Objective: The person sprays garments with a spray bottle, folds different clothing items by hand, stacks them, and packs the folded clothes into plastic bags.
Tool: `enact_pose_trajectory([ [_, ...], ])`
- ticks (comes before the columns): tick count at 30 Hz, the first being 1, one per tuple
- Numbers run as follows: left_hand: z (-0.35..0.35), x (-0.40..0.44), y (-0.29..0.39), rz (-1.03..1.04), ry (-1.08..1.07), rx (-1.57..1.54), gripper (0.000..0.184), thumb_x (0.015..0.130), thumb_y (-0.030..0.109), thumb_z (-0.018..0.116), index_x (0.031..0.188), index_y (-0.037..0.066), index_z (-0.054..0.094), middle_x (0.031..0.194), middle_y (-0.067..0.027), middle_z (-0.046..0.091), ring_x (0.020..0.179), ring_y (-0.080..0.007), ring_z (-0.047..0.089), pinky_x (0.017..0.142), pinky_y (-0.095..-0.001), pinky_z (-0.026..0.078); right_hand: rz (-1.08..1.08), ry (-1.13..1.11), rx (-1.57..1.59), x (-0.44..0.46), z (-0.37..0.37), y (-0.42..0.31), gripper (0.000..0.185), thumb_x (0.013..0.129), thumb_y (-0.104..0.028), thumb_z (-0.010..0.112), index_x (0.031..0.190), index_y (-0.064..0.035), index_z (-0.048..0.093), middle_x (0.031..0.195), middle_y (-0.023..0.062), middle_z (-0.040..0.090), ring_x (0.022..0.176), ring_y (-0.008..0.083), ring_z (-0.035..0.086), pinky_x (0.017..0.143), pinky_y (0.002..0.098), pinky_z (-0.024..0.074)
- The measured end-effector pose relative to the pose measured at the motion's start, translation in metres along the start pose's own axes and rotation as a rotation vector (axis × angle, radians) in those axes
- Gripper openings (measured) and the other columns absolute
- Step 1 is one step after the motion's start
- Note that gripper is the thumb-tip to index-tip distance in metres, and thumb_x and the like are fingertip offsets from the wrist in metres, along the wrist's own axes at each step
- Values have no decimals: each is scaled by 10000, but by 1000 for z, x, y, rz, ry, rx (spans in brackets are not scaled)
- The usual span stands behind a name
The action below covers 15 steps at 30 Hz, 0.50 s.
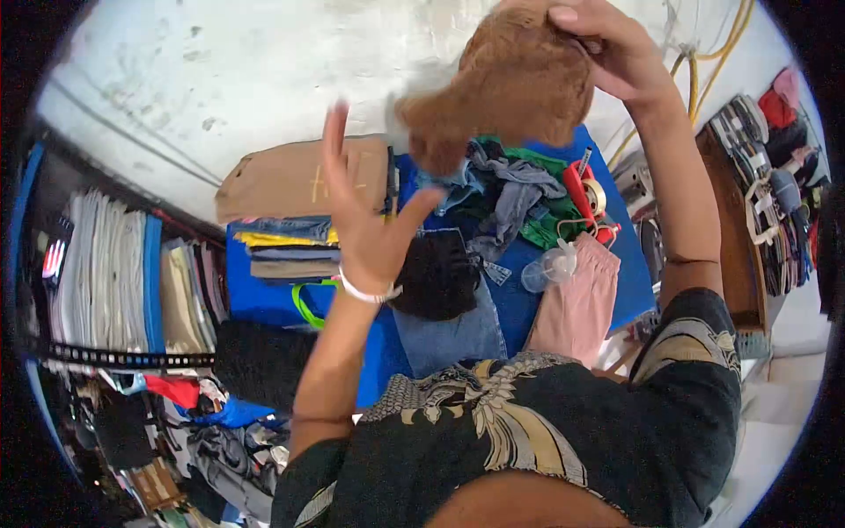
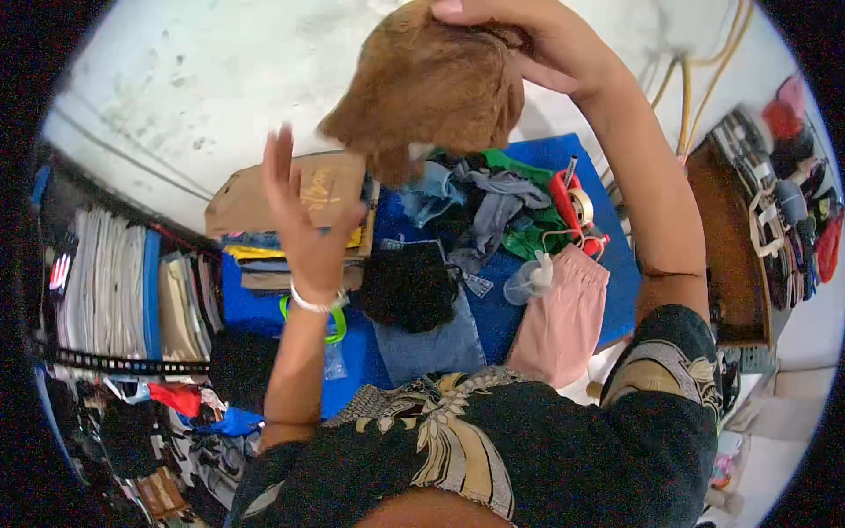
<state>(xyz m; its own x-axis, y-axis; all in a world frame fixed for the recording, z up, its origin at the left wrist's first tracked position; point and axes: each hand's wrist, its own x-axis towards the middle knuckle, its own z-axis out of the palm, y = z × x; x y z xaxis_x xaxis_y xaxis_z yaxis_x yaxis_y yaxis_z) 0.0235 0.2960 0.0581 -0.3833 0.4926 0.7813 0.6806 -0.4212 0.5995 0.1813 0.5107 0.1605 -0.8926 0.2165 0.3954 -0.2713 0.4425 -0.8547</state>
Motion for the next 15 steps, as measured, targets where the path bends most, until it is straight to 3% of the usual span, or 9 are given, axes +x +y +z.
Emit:
enact_pose_trajectory([
  [1,-4,18,13,98,-22,57,766,606,10,701,1261,-27,306,1265,-172,377,1186,-270,361,977,-324,286,-5,-5,43,-1,12,-18,450,845,-301,417,1138,38,461,1068,107,531,971,158,516,857,272,392],
  [3,-21,35,42,41,-224,-127,599,617,-11,679,1169,3,445,1092,-133,515,1039,-188,481,871,-281,392,1,5,155,-6,36,-49,489,853,-327,394,1161,50,436,1103,127,515,1010,175,503,891,286,375],
  [4,-33,40,50,19,-329,-114,382,639,-23,653,1007,7,557,863,-62,587,830,-114,542,732,-233,447,10,15,233,-9,46,-60,508,857,-340,383,1172,57,424,1121,137,506,1030,184,497,908,293,367],
  [7,-72,38,58,-200,-221,-27,211,661,-61,602,868,-22,588,733,-24,592,728,-94,549,679,-219,449,75,66,513,-23,81,-86,567,870,-380,348,1205,75,386,1174,167,482,1089,210,477,960,314,342],
  [8,-81,36,63,-164,-113,-74,180,675,-96,544,840,-38,585,714,-15,589,703,-83,545,646,-199,442,103,84,599,-29,94,-88,587,874,-393,336,1216,82,374,1192,177,474,1109,219,470,977,321,334],
  [10,-102,29,70,-133,-59,-8,179,686,-104,513,832,-37,590,710,-16,587,699,-86,544,646,-202,442,120,73,545,-47,117,-83,566,868,-366,371,1210,84,380,1188,177,480,1085,233,490,946,309,369],
  [12,-114,20,82,-113,8,13,268,668,-131,444,847,-26,613,734,-23,579,699,-103,539,660,-208,435,91,22,160,-58,126,-76,486,848,-333,450,1103,79,475,1053,154,548,947,209,550,824,263,434],
  [13,-117,18,88,-115,15,24,268,668,-131,444,847,-26,613,734,-23,579,699,-103,539,660,-208,435,195,-127,291,-59,129,-77,450,840,-321,478,1057,72,509,983,141,575,884,193,569,772,250,450],
  [15,-120,17,96,128,-53,61,350,615,-153,436,862,-5,634,764,-41,574,728,-121,540,685,-215,427,265,-232,85,-57,139,-72,466,818,-379,524,988,54,543,866,105,593,791,149,565,717,248,443],
])
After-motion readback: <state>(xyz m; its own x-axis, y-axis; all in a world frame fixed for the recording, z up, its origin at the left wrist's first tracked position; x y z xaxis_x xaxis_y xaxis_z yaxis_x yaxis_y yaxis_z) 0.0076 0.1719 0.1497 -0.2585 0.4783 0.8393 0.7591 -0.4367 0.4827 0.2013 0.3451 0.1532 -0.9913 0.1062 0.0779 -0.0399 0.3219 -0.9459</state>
